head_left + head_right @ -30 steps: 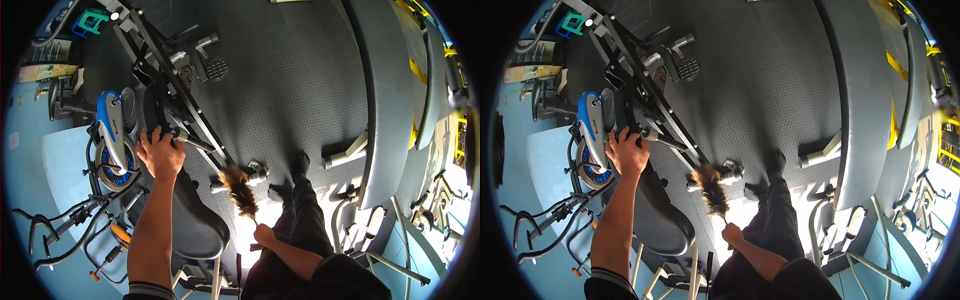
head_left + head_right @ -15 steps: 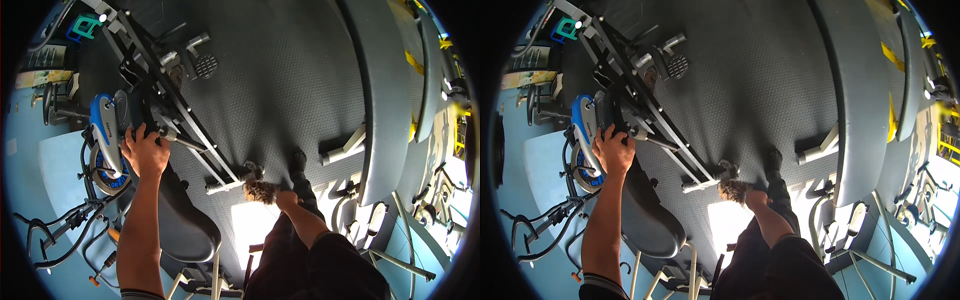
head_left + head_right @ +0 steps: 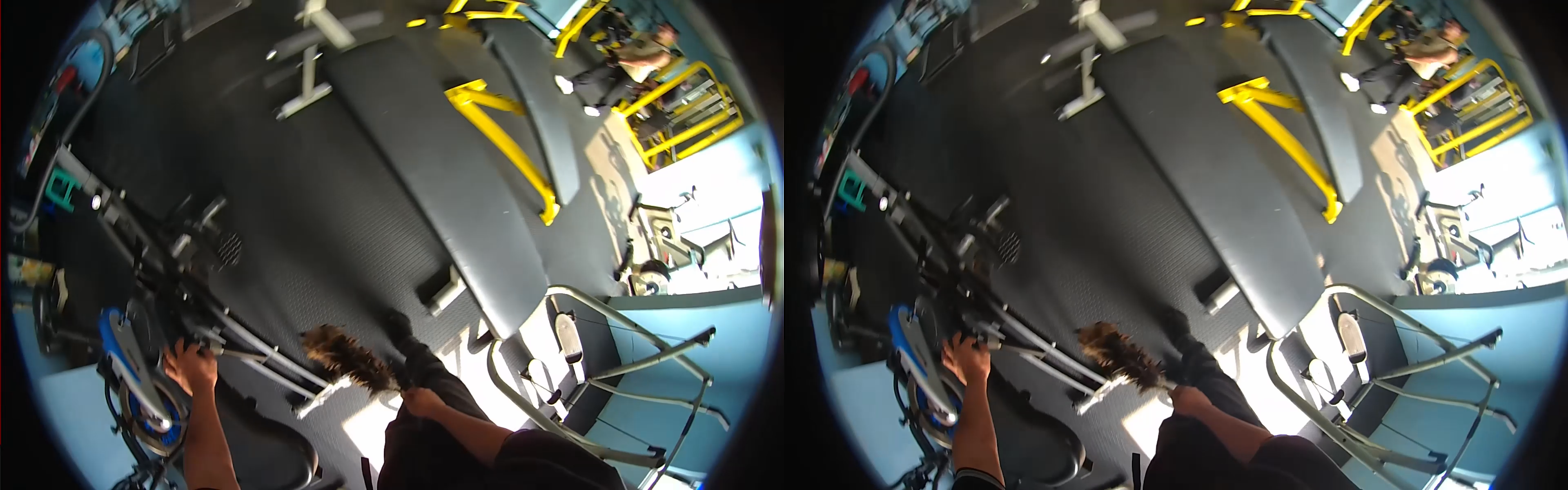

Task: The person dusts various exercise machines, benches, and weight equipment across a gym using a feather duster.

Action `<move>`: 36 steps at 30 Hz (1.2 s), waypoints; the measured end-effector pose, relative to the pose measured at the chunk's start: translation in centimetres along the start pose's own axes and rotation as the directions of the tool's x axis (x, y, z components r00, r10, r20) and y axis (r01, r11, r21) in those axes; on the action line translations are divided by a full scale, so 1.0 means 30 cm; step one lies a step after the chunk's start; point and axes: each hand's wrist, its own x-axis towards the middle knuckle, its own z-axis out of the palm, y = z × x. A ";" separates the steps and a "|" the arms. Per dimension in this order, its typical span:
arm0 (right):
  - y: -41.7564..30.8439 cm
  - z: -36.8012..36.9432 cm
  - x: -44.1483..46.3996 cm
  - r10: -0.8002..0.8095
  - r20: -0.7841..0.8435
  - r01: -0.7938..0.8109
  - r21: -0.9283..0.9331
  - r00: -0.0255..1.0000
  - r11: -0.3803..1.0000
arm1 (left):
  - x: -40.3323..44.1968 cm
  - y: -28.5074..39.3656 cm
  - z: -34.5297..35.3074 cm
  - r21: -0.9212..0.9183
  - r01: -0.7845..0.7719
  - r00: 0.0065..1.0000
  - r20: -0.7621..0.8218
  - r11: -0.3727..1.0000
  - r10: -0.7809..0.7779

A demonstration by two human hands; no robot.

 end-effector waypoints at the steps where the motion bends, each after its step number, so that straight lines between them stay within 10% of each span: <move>1: -0.006 -0.020 -0.038 0.005 -0.076 -0.001 0.062 0.997 0.998 | -0.007 0.012 -0.023 -0.007 0.018 1.000 0.013 1.000 -0.018; 9: 0.138 -0.358 -0.473 0.315 -0.097 -0.295 0.182 0.944 0.938 | -0.002 0.024 0.002 0.304 -0.115 0.958 0.284 0.946 0.025; 12: 0.262 -0.456 -0.612 0.423 -0.131 -0.394 0.200 0.897 0.897 | -0.090 0.139 -0.014 -0.088 -0.158 0.874 0.451 0.983 0.181; 14: 0.343 -0.477 -0.625 0.393 -0.160 -0.378 0.115 0.906 0.919 | -0.221 0.234 0.184 -0.809 0.084 0.883 0.331 0.582 0.332; 19: 0.342 -0.601 -0.537 0.308 -0.202 -0.309 0.026 0.930 0.951 | -0.771 0.506 0.020 -0.812 0.360 0.472 0.583 0.459 0.661; 20: 0.279 -0.652 -0.550 0.276 -0.244 -0.280 0.017 0.930 0.960 | -0.806 0.519 0.148 -0.983 0.147 0.420 0.158 0.105 0.894; 21: 0.262 -0.679 -0.539 0.196 -0.277 -0.203 0.003 0.941 0.979 | -0.887 0.525 0.204 -0.985 0.145 0.462 0.149 0.092 0.874; 22: 0.243 -0.709 -0.523 0.115 -0.310 -0.125 -0.010 0.944 0.992 | -0.953 0.556 0.243 -0.825 0.325 0.413 0.564 0.463 0.715; 25: 0.219 -0.776 -0.408 0.072 -0.226 -0.090 -0.069 0.971 0.994 | -0.994 0.602 0.325 -0.854 0.514 0.569 0.408 0.078 0.714; 29: 0.160 -0.866 -0.222 -0.036 -0.037 0.023 -0.303 0.999 0.953 | -0.762 0.589 0.096 -0.838 0.545 0.559 0.343 -0.023 0.755; 30: 0.118 -0.894 -0.172 -0.083 -0.006 0.075 -0.345 0.997 0.935 | -0.702 0.586 -0.067 -0.762 0.566 0.620 0.644 0.313 0.448; 36: -0.038 -0.994 0.253 -0.191 -0.027 0.162 -0.418 0.981 0.894 | -0.410 0.537 -0.355 -0.739 0.631 0.745 0.662 0.238 0.082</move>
